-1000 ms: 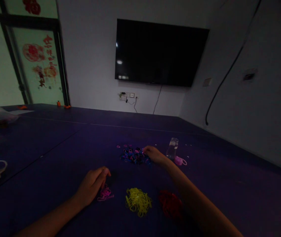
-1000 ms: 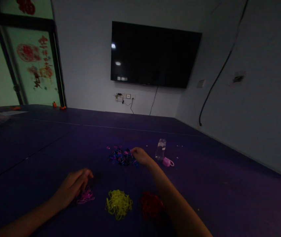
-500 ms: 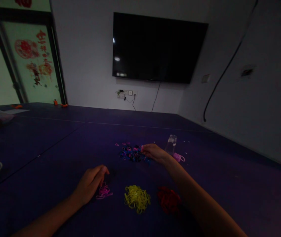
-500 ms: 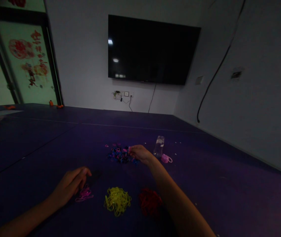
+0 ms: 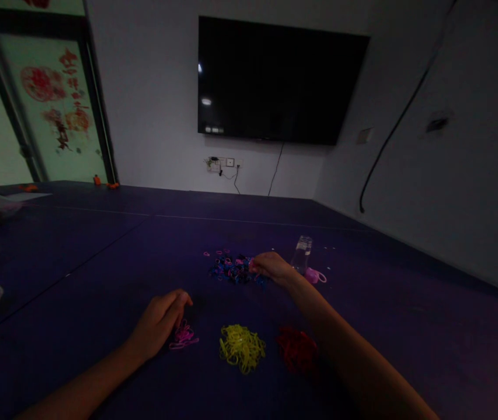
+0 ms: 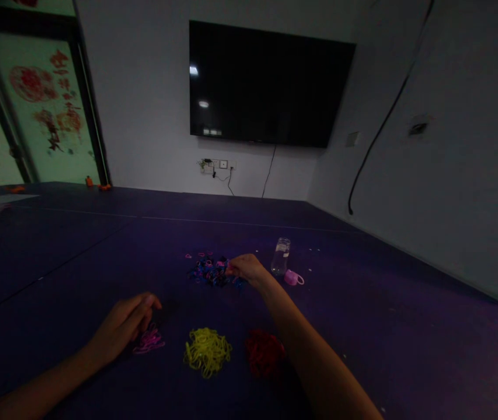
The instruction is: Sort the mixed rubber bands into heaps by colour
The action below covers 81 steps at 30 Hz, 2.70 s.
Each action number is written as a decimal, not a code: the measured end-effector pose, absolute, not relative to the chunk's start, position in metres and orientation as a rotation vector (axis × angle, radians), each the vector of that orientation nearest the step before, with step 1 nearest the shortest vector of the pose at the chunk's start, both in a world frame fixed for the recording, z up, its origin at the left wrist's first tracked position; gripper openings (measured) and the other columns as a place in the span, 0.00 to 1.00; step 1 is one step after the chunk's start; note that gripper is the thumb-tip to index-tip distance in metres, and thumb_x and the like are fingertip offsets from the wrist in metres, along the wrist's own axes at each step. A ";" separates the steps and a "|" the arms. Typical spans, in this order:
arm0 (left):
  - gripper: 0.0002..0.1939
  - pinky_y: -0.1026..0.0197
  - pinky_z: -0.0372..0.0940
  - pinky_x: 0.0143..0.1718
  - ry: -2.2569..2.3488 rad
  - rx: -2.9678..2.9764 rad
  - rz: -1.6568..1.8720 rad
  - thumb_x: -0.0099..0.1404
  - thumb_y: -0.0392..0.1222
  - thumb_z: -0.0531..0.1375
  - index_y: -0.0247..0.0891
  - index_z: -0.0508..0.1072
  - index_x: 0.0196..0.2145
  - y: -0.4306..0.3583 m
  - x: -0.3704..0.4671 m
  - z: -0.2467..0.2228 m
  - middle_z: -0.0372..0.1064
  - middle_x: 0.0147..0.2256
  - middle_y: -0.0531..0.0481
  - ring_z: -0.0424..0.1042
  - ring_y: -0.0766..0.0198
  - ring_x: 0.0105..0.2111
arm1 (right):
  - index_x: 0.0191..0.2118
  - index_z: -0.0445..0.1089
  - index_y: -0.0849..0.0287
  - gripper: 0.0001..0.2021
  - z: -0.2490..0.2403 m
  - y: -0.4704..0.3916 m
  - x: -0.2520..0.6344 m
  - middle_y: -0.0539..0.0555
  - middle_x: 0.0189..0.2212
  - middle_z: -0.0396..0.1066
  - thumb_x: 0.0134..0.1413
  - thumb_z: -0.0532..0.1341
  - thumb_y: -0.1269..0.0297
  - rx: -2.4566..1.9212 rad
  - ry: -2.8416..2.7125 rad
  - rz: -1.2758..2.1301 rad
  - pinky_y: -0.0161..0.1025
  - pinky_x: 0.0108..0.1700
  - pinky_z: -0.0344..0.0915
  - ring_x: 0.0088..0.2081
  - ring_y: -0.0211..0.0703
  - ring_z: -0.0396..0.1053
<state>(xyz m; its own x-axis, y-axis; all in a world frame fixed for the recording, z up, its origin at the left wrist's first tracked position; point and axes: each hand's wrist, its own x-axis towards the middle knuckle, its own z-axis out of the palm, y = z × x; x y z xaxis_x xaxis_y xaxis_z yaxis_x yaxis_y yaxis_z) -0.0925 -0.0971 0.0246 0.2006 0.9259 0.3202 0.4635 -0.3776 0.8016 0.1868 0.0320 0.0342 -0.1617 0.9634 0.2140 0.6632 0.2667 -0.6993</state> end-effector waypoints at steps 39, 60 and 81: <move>0.20 0.68 0.54 0.17 1.275 1.943 1.116 0.66 0.53 0.45 0.38 0.69 0.29 -0.095 -0.093 0.021 0.58 0.15 0.58 0.59 0.69 0.15 | 0.31 0.73 0.60 0.10 0.058 0.018 0.189 0.57 0.34 0.74 0.46 0.55 0.76 -1.581 -2.252 -0.073 0.34 0.41 0.61 0.40 0.44 0.70; 0.19 0.68 0.53 0.17 1.282 1.932 1.094 0.66 0.52 0.45 0.38 0.68 0.29 -0.096 -0.092 0.023 0.57 0.15 0.58 0.58 0.69 0.14 | 0.25 0.73 0.63 0.08 0.056 0.019 0.178 0.49 0.17 0.71 0.34 0.59 0.77 -1.460 -1.963 0.708 0.28 0.21 0.61 0.20 0.37 0.68; 0.19 0.69 0.53 0.17 1.280 1.934 1.087 0.65 0.50 0.46 0.37 0.69 0.29 -0.095 -0.092 0.025 0.58 0.14 0.58 0.59 0.69 0.14 | 0.23 0.75 0.63 0.07 0.062 0.013 0.167 0.49 0.14 0.69 0.37 0.59 0.75 -1.355 -1.830 0.741 0.29 0.22 0.62 0.19 0.35 0.66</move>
